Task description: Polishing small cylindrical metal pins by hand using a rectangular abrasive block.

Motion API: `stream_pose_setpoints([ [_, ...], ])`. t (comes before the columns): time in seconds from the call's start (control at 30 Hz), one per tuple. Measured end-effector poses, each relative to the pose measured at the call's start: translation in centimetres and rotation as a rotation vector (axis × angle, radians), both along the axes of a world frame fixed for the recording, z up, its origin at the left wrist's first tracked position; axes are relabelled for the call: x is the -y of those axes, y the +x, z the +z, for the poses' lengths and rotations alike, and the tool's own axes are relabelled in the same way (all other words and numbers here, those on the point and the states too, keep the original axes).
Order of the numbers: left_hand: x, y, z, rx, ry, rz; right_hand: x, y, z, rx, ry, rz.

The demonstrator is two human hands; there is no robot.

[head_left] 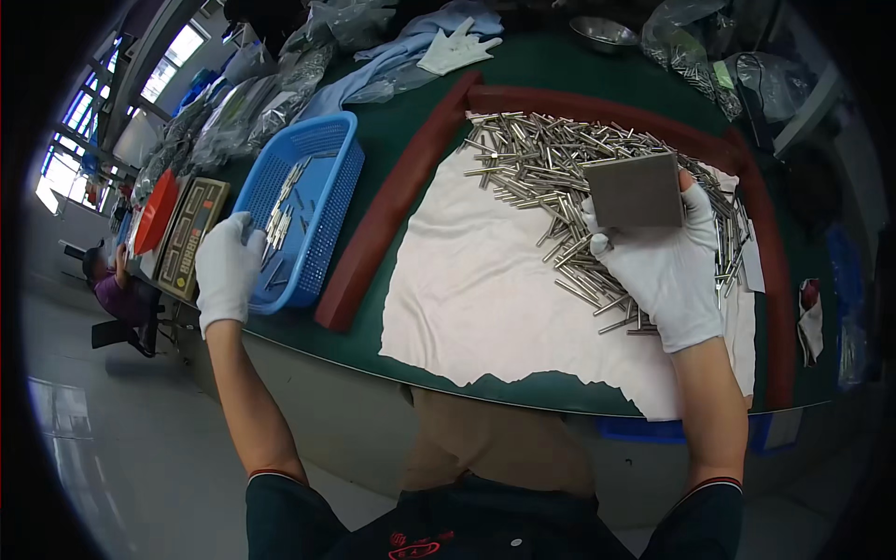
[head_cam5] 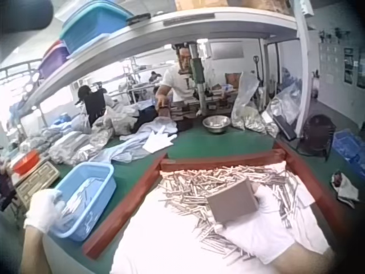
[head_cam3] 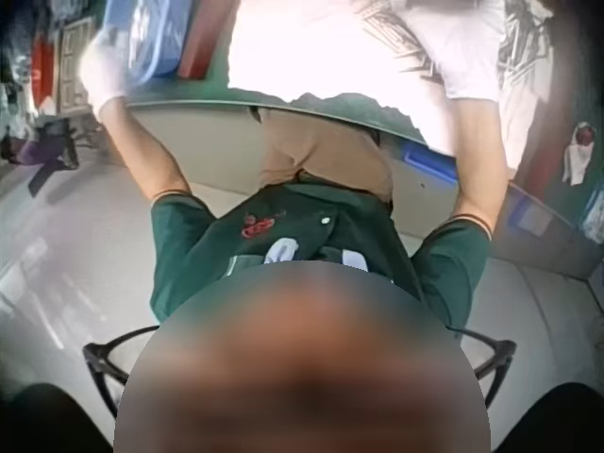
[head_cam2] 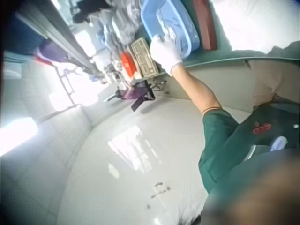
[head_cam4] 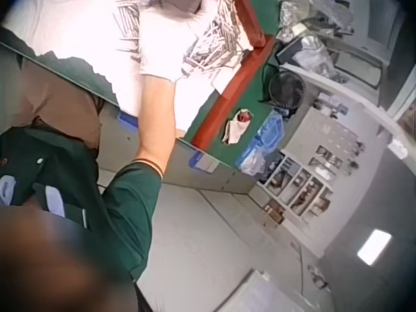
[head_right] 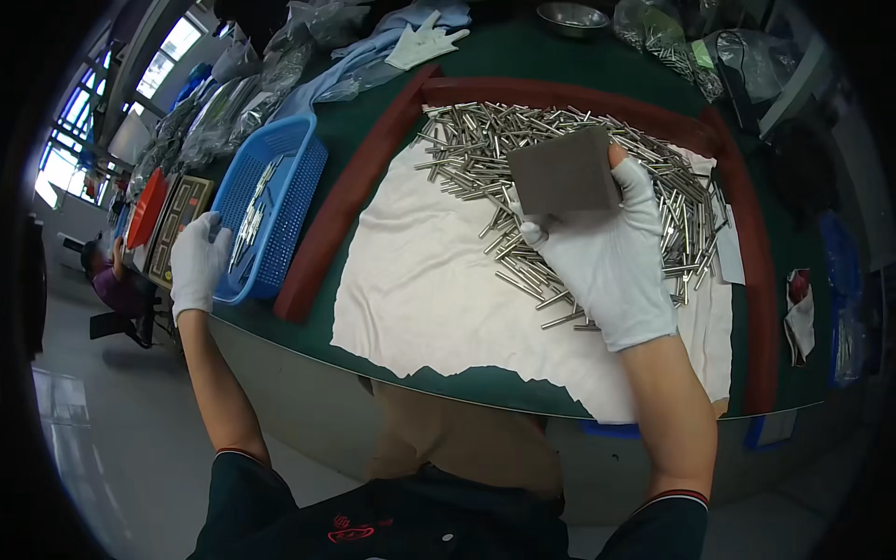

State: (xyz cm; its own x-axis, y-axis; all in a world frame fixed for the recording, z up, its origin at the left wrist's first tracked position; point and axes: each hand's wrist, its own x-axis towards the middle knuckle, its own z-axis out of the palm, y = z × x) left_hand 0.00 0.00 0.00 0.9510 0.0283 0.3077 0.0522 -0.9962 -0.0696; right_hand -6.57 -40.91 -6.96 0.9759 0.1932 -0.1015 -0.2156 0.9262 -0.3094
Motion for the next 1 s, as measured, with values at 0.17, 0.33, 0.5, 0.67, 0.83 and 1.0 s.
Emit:
stream_pose_setpoints([
  [0.17, 10.5, -1.6, -0.7, 0.217, -0.271, -0.427, 0.9, -0.4, 0.0, -0.022, -0.029, -0.081],
  [0.33, 18.1, 0.0, -4.4, -0.047, -0.354, -0.794, 0.7, 0.0, 0.4, -0.022, -0.018, -0.109],
  [0.5, 22.0, 1.3, -7.2, -0.072, -0.302, -0.883, 0.8, 0.1, 0.0, -0.028, -0.037, -0.107],
  [0.67, 22.9, 2.0, -10.1, 0.142, -0.250, -0.858, 0.4, 0.2, 0.2, -0.049, -0.060, -0.114],
  [0.83, 22.9, 2.6, -10.7, 0.202, -0.180, -0.965, 0.1, 0.0, 0.2, -0.096, -0.078, -0.145],
  [1.0, 22.6, 2.9, -10.6, 0.222, -0.191, -0.957, 0.4, -0.1, 0.4, -0.053, -0.107, -0.151],
])
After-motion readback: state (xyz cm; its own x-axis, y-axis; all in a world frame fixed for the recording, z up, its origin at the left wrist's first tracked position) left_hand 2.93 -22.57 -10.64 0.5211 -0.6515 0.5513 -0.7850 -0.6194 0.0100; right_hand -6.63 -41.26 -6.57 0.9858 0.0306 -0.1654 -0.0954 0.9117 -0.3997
